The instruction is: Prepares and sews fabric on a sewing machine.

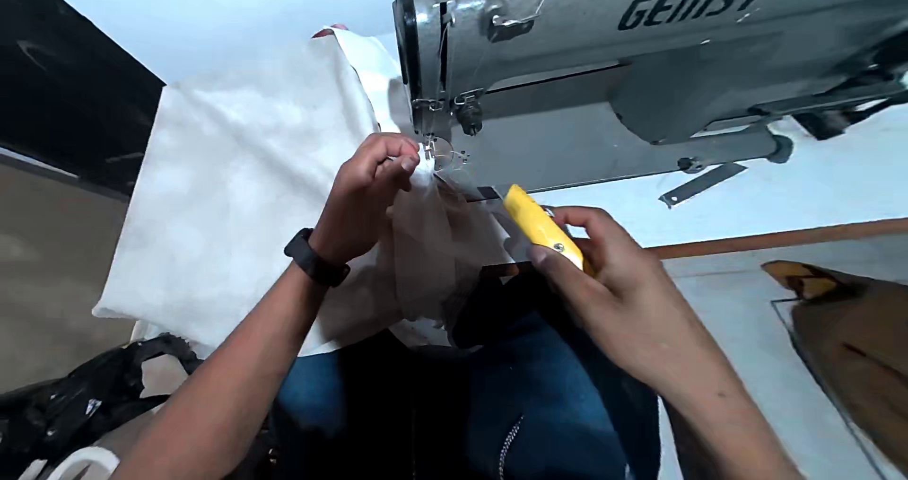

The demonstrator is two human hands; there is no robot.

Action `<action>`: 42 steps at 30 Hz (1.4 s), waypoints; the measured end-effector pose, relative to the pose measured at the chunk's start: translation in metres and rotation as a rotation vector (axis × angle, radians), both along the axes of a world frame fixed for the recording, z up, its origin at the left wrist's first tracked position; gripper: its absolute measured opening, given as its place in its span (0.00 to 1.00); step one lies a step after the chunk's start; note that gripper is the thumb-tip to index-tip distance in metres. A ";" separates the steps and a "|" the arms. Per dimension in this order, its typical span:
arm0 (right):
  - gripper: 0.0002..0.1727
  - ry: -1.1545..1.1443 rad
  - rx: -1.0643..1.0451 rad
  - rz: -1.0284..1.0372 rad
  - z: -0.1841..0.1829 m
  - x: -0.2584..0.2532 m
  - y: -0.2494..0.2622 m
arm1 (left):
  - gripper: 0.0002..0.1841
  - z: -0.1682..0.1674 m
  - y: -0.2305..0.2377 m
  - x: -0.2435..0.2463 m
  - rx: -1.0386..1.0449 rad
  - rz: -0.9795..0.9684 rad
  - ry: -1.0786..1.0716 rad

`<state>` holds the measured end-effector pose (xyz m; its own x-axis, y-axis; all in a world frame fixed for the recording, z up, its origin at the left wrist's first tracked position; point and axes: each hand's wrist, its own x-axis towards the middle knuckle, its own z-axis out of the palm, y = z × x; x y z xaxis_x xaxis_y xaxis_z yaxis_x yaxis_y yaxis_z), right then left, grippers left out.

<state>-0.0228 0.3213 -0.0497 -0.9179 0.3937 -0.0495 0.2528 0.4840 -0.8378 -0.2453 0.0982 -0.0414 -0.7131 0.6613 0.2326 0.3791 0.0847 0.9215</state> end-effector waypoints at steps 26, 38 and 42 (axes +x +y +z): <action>0.24 -0.069 0.221 0.026 0.012 -0.083 -0.045 | 0.11 0.032 -0.023 0.033 0.073 -0.103 -0.264; 0.21 0.016 0.369 0.065 0.024 0.009 0.023 | 0.15 0.050 -0.169 0.069 -0.303 -0.319 -0.361; 0.22 -0.059 0.500 -0.053 0.012 -0.040 0.070 | 0.21 0.018 -0.272 0.111 -1.215 -0.580 -0.174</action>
